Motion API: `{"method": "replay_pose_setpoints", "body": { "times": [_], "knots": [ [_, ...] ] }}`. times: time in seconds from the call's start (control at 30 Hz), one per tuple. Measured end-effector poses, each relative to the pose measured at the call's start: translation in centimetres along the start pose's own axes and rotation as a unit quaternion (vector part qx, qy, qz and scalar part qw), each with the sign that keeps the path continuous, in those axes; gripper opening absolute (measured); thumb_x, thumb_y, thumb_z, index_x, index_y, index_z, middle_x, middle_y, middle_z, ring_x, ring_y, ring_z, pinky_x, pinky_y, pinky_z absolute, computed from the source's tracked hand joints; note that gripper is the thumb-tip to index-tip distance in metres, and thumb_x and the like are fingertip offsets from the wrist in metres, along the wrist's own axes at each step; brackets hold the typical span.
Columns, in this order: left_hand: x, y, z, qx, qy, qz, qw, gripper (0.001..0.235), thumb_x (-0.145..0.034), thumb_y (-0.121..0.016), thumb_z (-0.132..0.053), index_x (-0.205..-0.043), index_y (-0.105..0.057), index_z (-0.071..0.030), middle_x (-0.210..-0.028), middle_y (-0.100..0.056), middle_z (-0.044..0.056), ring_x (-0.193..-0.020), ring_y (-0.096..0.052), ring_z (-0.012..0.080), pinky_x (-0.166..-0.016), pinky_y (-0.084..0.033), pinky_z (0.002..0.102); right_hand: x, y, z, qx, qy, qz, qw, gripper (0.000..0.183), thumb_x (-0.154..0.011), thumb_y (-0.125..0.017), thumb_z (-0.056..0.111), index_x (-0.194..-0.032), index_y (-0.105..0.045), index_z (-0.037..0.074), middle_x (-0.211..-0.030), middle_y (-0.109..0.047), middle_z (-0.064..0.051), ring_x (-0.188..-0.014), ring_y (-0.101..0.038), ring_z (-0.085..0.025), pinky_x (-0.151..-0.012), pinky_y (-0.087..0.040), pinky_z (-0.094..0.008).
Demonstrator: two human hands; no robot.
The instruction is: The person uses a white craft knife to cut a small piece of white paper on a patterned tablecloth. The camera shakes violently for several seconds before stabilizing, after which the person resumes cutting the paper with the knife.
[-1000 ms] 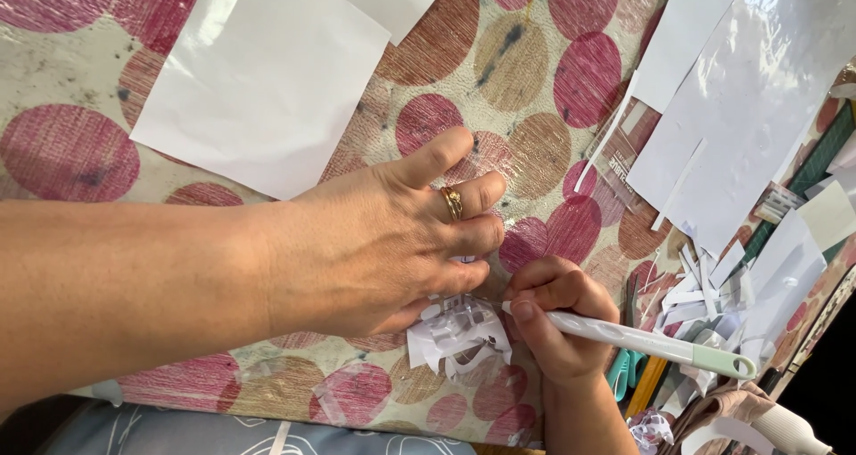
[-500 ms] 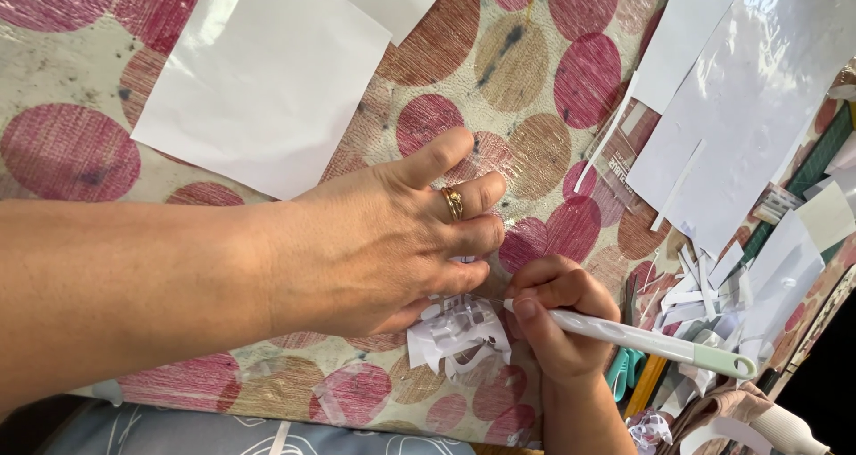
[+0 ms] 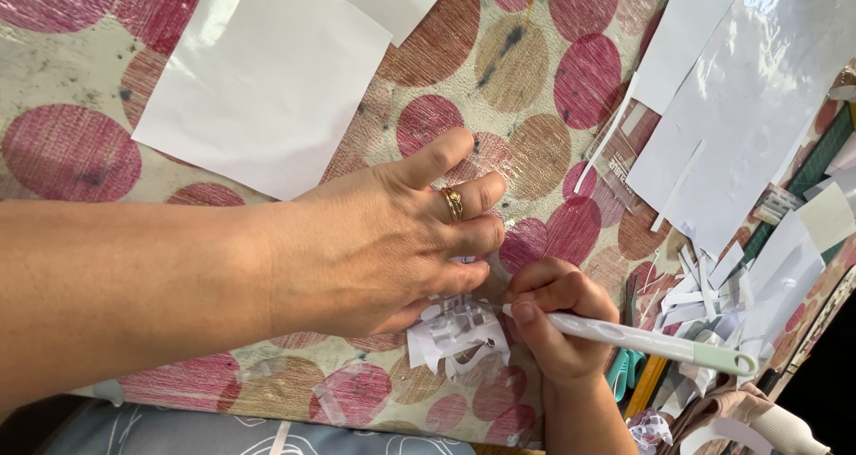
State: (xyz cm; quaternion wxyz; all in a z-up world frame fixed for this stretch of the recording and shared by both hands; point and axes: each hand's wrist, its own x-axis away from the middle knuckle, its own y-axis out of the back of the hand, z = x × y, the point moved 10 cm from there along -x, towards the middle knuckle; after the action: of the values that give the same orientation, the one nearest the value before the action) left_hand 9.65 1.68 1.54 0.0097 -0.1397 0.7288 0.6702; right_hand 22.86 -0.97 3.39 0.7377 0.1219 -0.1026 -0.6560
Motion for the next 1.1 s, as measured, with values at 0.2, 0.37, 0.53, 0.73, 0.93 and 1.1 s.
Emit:
{"method": "replay_pose_setpoints", "body": {
  "times": [0.2,0.37,0.53,0.73,0.93,1.1],
  "knots": [
    [0.0,-0.2,0.0,0.001,0.012,-0.012,1.000,0.062,-0.081,-0.049,-0.071,-0.118,-0.064,-0.024,-0.130,-0.048,0.006,-0.143,-0.031,0.0418,-0.119,-0.007,0.072,-0.2,0.1,0.1,0.002,0.002,-0.012,1.000,0.017,-0.090,-0.064,0.007,-0.078,-0.051,0.008,-0.076,-0.062,-0.016,-0.058,-0.054,-0.020,-0.057,-0.044,-0.030],
    [0.4,-0.4,0.1,-0.126,0.055,-0.097,0.986,0.059,-0.081,-0.049,-0.067,-0.105,-0.063,-0.015,-0.133,-0.047,0.008,-0.135,-0.035,0.0382,-0.121,-0.014,0.067,-0.2,0.0,0.1,0.002,0.000,-0.006,1.000,0.017,-0.089,-0.064,0.006,-0.078,-0.052,0.006,-0.075,-0.062,-0.017,-0.057,-0.054,-0.020,-0.055,-0.044,-0.030],
    [-0.1,0.4,0.2,0.013,-0.003,0.002,1.000,0.066,-0.081,-0.047,-0.075,-0.123,-0.063,-0.029,-0.131,-0.049,0.004,-0.143,-0.030,0.0403,-0.115,-0.014,0.071,-0.2,0.1,0.1,0.006,0.000,-0.001,1.000,0.016,-0.089,-0.064,0.007,-0.078,-0.052,0.007,-0.075,-0.062,-0.017,-0.056,-0.053,-0.019,-0.054,-0.043,-0.030],
    [0.2,-0.1,0.0,0.015,0.012,-0.031,0.999,0.061,-0.081,-0.047,-0.068,-0.120,-0.065,-0.025,-0.132,-0.049,0.007,-0.143,-0.031,0.0414,-0.119,-0.007,0.073,-0.2,0.1,0.1,-0.007,-0.003,-0.003,1.000,0.019,-0.088,-0.065,0.009,-0.075,-0.051,0.007,-0.073,-0.061,-0.016,-0.056,-0.054,-0.019,-0.053,-0.044,-0.029],
    [0.3,-0.8,-0.6,-0.016,-0.012,0.006,1.000,0.077,-0.081,-0.041,-0.080,-0.139,-0.054,-0.030,-0.151,-0.042,0.013,-0.151,-0.023,0.0470,-0.118,-0.002,0.077,-0.5,0.4,0.5,-0.100,0.003,-0.028,0.995,0.017,-0.084,-0.062,0.007,-0.074,-0.049,0.011,-0.068,-0.060,-0.010,-0.043,-0.043,-0.010,-0.040,-0.034,-0.023],
    [0.2,-0.7,0.0,0.004,-0.019,0.049,0.999,0.085,-0.080,-0.036,-0.081,-0.152,-0.029,-0.038,-0.169,-0.021,0.007,-0.156,-0.013,0.0418,-0.119,0.005,0.076,0.9,1.8,4.0,-0.082,0.134,-0.002,0.988,0.014,-0.112,-0.056,0.019,-0.115,-0.066,0.010,-0.109,-0.074,-0.013,-0.066,-0.077,-0.011,-0.041,-0.056,-0.014]
  ]
}}
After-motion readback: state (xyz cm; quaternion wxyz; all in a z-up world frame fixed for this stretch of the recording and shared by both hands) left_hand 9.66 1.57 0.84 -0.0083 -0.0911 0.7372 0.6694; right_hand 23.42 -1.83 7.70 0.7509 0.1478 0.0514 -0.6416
